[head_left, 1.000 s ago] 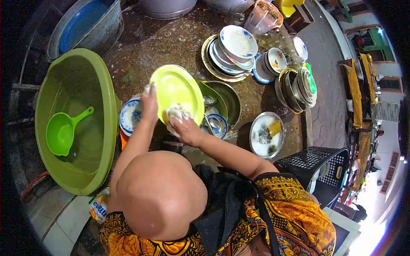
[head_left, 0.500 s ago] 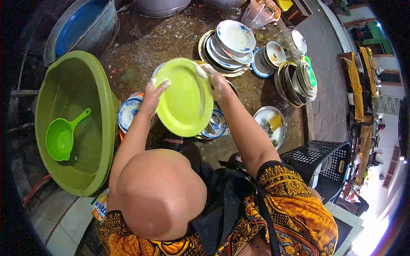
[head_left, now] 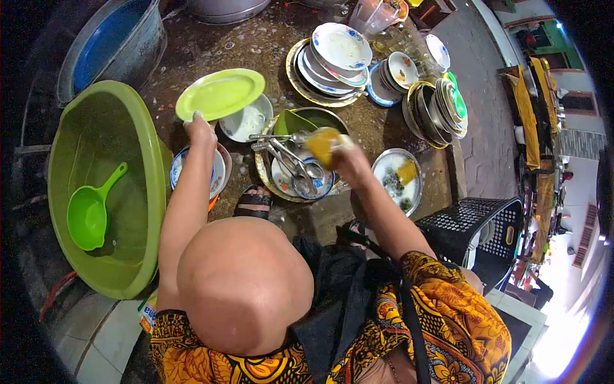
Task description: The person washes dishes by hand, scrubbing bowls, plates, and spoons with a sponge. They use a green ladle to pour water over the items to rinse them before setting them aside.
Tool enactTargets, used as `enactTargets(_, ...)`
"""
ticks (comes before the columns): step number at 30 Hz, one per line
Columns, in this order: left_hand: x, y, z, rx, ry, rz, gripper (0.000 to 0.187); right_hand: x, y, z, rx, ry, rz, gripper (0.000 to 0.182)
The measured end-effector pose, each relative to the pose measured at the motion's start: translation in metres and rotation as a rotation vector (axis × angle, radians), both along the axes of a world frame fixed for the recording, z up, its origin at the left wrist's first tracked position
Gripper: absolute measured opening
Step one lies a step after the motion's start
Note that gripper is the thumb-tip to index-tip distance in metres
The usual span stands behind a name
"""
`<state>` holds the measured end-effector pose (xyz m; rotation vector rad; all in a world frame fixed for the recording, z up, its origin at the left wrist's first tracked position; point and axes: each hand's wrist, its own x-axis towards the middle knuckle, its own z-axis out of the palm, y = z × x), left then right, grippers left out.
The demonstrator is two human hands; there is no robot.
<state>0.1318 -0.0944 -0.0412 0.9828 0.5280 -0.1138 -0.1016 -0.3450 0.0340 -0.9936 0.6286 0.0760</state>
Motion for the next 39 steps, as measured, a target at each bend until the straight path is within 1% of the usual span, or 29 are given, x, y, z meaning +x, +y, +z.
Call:
enactTargets(2,0.0,-0.002,0.001,0.013,0.027,0.027,0.034,-0.04,-0.054,-0.033,-0.411,0.004,-0.199,0.023)
enactTargets(4,0.002,0.001,-0.007,-0.009,0.081,0.035,0.035,-0.092,-0.096,-0.056,-0.891,0.19,-0.355,0.027)
enactTargets(5,0.004,0.004,-0.021,-0.009,0.08,0.037,0.035,-0.114,-0.11,-0.066,-1.421,0.334,-0.29,0.029)
enactTargets(6,0.005,0.007,-0.037,-0.082,0.063,-0.036,0.033,-0.128,-0.102,-0.056,-1.672,0.508,-0.321,0.029)
enactTargets(7,0.001,0.007,-0.026,-0.151,0.046,-0.11,0.033,-0.136,-0.095,-0.049,-1.666,0.504,-0.319,0.029)
enactTargets(8,-0.008,0.001,-0.017,-0.095,0.21,-0.128,0.034,-0.144,-0.089,-0.043,-1.64,0.652,-0.199,0.032)
enactTargets(9,-0.013,0.0,-0.022,-0.171,0.323,-0.144,0.036,-0.15,-0.085,-0.042,-1.605,0.798,-0.08,0.035)
enactTargets(10,-0.023,-0.005,-0.027,-0.081,0.301,-0.214,0.036,-0.157,-0.085,-0.051,-1.597,0.798,-0.081,0.035)
enactTargets(11,-0.035,-0.012,-0.032,0.009,0.279,-0.284,0.037,-0.164,-0.087,-0.064,-1.581,0.799,0.049,0.036)
enactTargets(12,-0.055,-0.024,-0.013,0.245,0.163,-0.424,0.036,-0.167,-0.088,-0.073,-1.561,0.797,0.178,0.037)
enactTargets(13,-0.07,-0.035,0.004,0.48,0.044,-0.561,0.035,-0.165,-0.087,-0.073,-1.556,0.797,0.176,0.037)
enactTargets(15,-0.079,-0.046,-0.012,1.121,-0.502,-0.936,0.032,-0.158,-0.086,-0.072,-1.511,0.851,0.361,0.04)
enactTargets(16,-0.086,-0.053,-0.014,1.451,-0.784,-0.98,0.029,-0.158,-0.089,-0.069,-1.525,0.803,0.333,0.044)
enactTargets(17,-0.1,-0.058,0.009,1.544,-0.906,-1.011,0.03,-0.158,-0.091,-0.067,-1.527,0.806,0.33,0.044)
enactTargets(19,-0.107,-0.055,-0.011,1.652,-1.033,-1.1,0.031,-0.155,-0.096,-0.064,-1.68,0.711,-0.011,0.041)
enactTargets(20,-0.107,-0.053,-0.02,1.652,-1.029,-1.099,0.031,-0.15,-0.1,-0.062,-1.663,0.668,-0.129,0.042)
enactTargets(21,-0.108,-0.052,-0.023,1.644,-0.975,-1.184,0.032,-0.14,-0.103,-0.063,-1.662,0.669,-0.124,0.042)
enactTargets(23,-0.111,-0.051,-0.016,1.636,-0.922,-1.274,0.033,-0.115,-0.104,-0.068,-1.553,0.45,-0.24,0.045)
enactTargets(25,-0.113,-0.054,0.008,1.532,-0.501,-1.582,0.032,-0.068,-0.062,-0.021,-1.129,0.253,-0.211,0.046)
enactTargets(27,-0.114,-0.047,-0.002,1.544,-0.549,-1.553,0.03,-0.046,-0.055,-0.066,-1.02,0.164,-0.037,0.042)
enactTargets(29,-0.109,-0.043,-0.011,1.496,-0.46,-1.536,0.032,-0.025,-0.022,-0.077,-0.934,0.085,0.048,0.037)
enactTargets(30,-0.105,-0.036,-0.023,1.499,-0.526,-1.5,0.033,-0.015,-0.005,-0.08,-0.827,0.043,0.038,0.036)
enactTargets(31,-0.104,-0.034,-0.016,1.505,-0.524,-1.5,0.033,-0.007,0.01,-0.077,-0.721,0.0,0.029,0.035)
enactTargets(32,-0.103,-0.031,0.002,1.521,-0.561,-1.437,0.035,0.004,0.029,-0.04,-0.471,0.081,0.03,0.034)
enactTargets(33,-0.103,-0.03,0.022,1.536,-0.598,-1.375,0.038,0.006,0.032,-0.056,-0.443,0.008,0.009,0.033)
enactTargets(34,-0.101,-0.032,0.046,1.468,-0.415,-1.342,0.027,0.012,0.033,-0.065,-0.394,-0.03,-0.025,0.032)
enactTargets(35,-0.098,-0.029,0.045,1.475,-0.417,-1.341,0.027,0.016,0.033,-0.072,-0.346,-0.068,-0.06,0.031)
enactTargets(38,-0.081,-0.021,0.031,1.2,-0.569,-1.184,0.027,0.034,0.042,-0.031,-0.148,-0.142,-0.103,0.032)
enactTargets(39,-0.079,-0.023,0.044,1.205,-0.586,-1.179,0.027,0.041,0.043,-0.025,-0.151,-0.157,-0.11,0.032)
